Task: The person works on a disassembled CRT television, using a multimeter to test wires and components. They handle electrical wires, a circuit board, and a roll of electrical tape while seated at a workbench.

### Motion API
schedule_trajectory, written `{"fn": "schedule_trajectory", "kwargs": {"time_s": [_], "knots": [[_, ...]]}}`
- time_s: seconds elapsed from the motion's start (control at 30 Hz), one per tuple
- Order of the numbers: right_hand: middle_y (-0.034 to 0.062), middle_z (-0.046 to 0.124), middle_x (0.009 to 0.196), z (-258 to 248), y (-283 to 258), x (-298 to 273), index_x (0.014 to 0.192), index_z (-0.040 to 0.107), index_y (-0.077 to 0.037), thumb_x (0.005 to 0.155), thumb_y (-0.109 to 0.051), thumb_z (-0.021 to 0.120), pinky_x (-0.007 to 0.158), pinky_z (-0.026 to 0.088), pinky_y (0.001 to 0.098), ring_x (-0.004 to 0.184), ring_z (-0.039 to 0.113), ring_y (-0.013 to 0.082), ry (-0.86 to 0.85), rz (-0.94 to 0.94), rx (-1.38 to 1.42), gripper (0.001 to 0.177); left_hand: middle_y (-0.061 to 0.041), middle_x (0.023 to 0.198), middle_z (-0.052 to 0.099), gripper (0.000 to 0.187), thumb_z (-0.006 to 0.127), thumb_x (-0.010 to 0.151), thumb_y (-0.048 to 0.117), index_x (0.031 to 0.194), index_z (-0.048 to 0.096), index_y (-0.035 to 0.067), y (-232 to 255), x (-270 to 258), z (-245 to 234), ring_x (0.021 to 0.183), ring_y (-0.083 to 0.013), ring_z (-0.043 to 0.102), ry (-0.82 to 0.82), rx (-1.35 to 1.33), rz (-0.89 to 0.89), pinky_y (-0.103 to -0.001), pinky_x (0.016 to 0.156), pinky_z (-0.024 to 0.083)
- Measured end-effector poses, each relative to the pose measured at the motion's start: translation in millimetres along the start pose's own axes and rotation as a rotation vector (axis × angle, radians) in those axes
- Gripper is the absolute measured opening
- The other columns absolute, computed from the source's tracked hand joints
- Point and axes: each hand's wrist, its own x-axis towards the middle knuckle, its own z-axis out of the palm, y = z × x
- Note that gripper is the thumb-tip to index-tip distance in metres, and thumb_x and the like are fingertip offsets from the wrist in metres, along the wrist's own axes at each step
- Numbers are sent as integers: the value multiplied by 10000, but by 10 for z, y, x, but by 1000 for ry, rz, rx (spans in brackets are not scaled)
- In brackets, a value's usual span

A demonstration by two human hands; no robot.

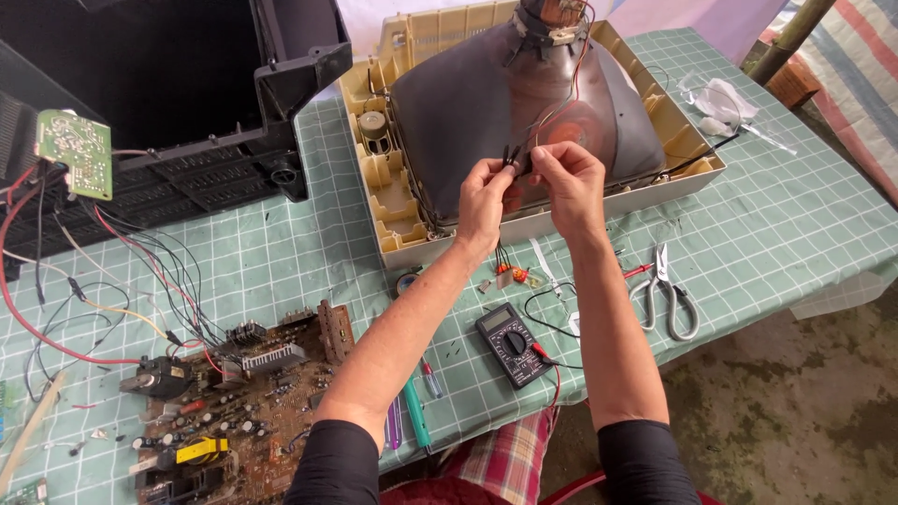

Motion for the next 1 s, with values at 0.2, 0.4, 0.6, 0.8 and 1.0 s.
{"fn": "schedule_trajectory", "kwargs": {"time_s": [0.2, 0.4, 0.6, 0.8, 1.0], "knots": [[229, 685, 950, -43, -165, -109, 953, 659, 44, 974, -34, 721, 682, 651, 303, 776, 708, 211, -86, 154, 275, 102, -63, 818, 659, 162, 582, 951, 46, 1029, 660, 165, 158, -14, -44, 594, -111, 650, -33, 209, 258, -212, 477, 533], [262, 693, 1041, -39, -376, -168, 967, 621, 20, 1004, -86, 690, 718, 657, 328, 836, 729, 236, -131, 153, 256, 132, -26, 924, 663, 165, 708, 897, 95, 1005, 785, 195, 210, -6, -224, 615, -102, 707, -226, 409, 410, -238, 569, 591], [194, 702, 871, -73, -323, -180, 969, 668, 48, 993, -70, 740, 607, 619, 289, 687, 701, 186, -104, 9, -115, 140, -18, 938, 630, 145, 731, 914, 90, 1034, 796, 140, 314, 51, -345, 618, -103, 717, -299, 364, 435, -230, 582, 610], [107, 683, 732, -99, -301, -5, 993, 758, -14, 970, -135, 821, 564, 516, 229, 625, 626, 103, -211, -122, -563, 138, -8, 808, 651, 148, 753, 903, 100, 1037, 795, 147, 390, 104, -387, 605, -93, 713, -358, 424, 334, -211, 569, 595], [121, 683, 862, -31, -487, 86, 1027, 763, -1, 982, -109, 823, 624, 558, 259, 734, 687, 150, -306, -194, -646, 132, -18, 727, 683, 155, 798, 857, 87, 998, 793, 153, 407, 190, -406, 552, -64, 673, -367, 410, 215, -188, 535, 574]]}}
